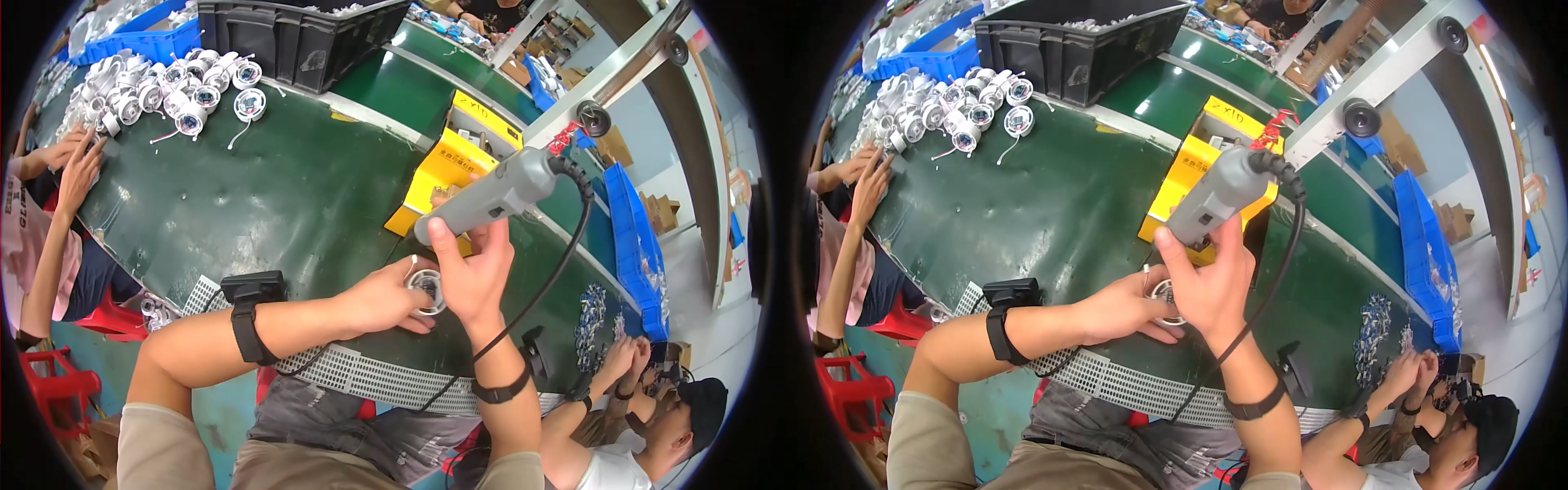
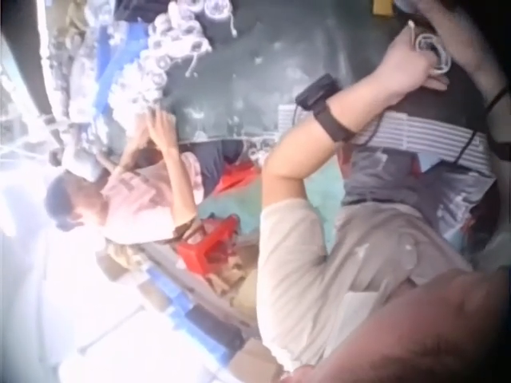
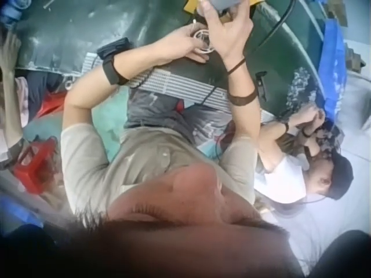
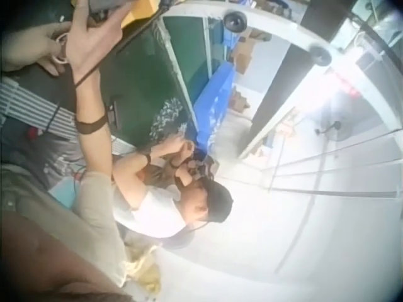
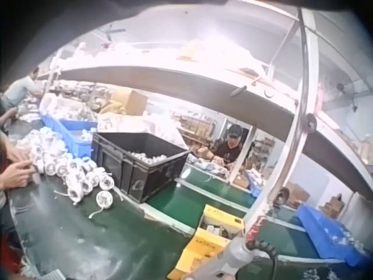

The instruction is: The person picks up a camera housing, inserts a wire through it, and presses a circuit board into the housing. They then use a power screwdriver to secure the board before setting the assembled unit aside and repeating the process.

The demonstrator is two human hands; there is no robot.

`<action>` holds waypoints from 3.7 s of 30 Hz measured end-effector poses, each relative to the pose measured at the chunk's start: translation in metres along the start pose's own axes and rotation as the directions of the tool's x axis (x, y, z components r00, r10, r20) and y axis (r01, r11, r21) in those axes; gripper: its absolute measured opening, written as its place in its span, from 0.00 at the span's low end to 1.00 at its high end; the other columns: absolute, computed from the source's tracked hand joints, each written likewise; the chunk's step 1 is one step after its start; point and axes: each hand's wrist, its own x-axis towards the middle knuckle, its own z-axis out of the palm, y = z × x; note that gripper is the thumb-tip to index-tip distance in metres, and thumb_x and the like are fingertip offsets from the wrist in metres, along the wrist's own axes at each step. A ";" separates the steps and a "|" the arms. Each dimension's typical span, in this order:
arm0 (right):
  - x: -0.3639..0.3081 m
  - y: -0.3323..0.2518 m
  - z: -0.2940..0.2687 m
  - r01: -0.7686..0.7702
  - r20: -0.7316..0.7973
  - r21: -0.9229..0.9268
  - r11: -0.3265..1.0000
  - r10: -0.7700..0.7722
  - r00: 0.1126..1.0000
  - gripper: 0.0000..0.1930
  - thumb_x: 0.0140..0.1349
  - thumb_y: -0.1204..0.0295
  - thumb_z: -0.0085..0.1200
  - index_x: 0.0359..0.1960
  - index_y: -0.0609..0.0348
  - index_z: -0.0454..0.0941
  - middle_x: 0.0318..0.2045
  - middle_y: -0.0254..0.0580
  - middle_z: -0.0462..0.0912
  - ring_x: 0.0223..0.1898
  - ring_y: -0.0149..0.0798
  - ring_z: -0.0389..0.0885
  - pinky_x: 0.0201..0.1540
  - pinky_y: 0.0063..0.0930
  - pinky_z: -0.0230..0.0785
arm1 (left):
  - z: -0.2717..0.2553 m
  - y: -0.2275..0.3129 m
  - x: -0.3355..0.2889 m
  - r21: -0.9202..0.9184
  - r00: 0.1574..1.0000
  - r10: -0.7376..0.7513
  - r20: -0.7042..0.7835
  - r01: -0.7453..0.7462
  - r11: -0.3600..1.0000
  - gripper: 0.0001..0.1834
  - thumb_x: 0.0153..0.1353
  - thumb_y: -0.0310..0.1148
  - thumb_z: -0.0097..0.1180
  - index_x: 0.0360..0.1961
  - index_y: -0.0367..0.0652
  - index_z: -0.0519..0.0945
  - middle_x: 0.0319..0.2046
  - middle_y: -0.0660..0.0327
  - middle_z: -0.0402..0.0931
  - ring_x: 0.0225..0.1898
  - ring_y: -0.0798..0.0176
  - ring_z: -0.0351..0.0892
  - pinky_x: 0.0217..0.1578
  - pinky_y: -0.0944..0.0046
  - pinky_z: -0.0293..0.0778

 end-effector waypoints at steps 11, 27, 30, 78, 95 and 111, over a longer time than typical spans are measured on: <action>0.060 -0.007 0.003 0.348 -0.565 0.358 0.867 -0.096 0.820 0.20 0.70 0.66 0.39 0.59 0.62 0.57 0.18 0.39 0.67 0.14 0.33 0.67 0.17 0.28 0.63 | 0.002 0.013 -0.002 0.129 0.992 -0.082 -0.095 0.094 0.987 0.20 0.64 0.26 0.45 0.57 0.33 0.62 0.45 0.49 0.73 0.37 0.55 0.83 0.36 0.62 0.84; 0.042 -0.011 0.002 0.239 -0.523 0.401 0.884 0.007 0.852 0.18 0.70 0.63 0.39 0.56 0.61 0.60 0.19 0.38 0.66 0.14 0.32 0.66 0.18 0.28 0.64 | -0.001 0.010 0.005 0.054 0.990 -0.016 -0.140 0.024 0.998 0.21 0.66 0.25 0.43 0.59 0.33 0.62 0.48 0.50 0.71 0.39 0.54 0.82 0.40 0.61 0.83; 0.017 -0.019 0.007 0.218 -0.492 0.517 0.828 0.078 0.867 0.21 0.71 0.60 0.37 0.58 0.60 0.58 0.19 0.37 0.66 0.14 0.31 0.65 0.18 0.27 0.64 | -0.005 0.010 0.002 0.056 0.991 -0.011 -0.130 0.018 0.998 0.21 0.67 0.25 0.42 0.61 0.34 0.62 0.48 0.50 0.71 0.39 0.54 0.82 0.41 0.61 0.83; -0.067 0.140 -0.189 -0.574 -0.526 -0.331 0.749 0.359 0.771 0.30 0.49 0.62 0.68 0.52 0.63 0.74 0.43 0.48 0.83 0.43 0.40 0.82 0.48 0.32 0.73 | -0.038 0.075 -0.044 0.909 0.939 0.343 -0.022 -0.124 0.397 0.14 0.61 0.37 0.59 0.30 0.34 0.82 0.20 0.59 0.80 0.19 0.69 0.77 0.24 0.68 0.73; -0.064 0.027 -0.045 -0.327 0.134 0.599 0.731 0.312 0.941 0.22 0.58 0.77 0.60 0.55 0.65 0.70 0.40 0.42 0.79 0.40 0.31 0.78 0.42 0.24 0.73 | -0.013 0.038 -0.017 0.268 0.906 0.290 0.308 -0.375 0.887 0.24 0.58 0.26 0.64 0.56 0.37 0.73 0.47 0.61 0.76 0.48 0.71 0.75 0.46 0.69 0.75; -0.074 0.017 -0.034 -0.149 0.020 0.099 0.984 0.147 0.989 0.05 0.62 0.78 0.53 0.28 0.67 0.74 0.31 0.37 0.73 0.34 0.29 0.71 0.38 0.23 0.63 | -0.008 0.020 -0.005 -0.095 0.986 0.079 0.148 -0.066 0.993 0.26 0.74 0.45 0.36 0.62 0.36 0.64 0.49 0.56 0.74 0.50 0.61 0.77 0.48 0.58 0.78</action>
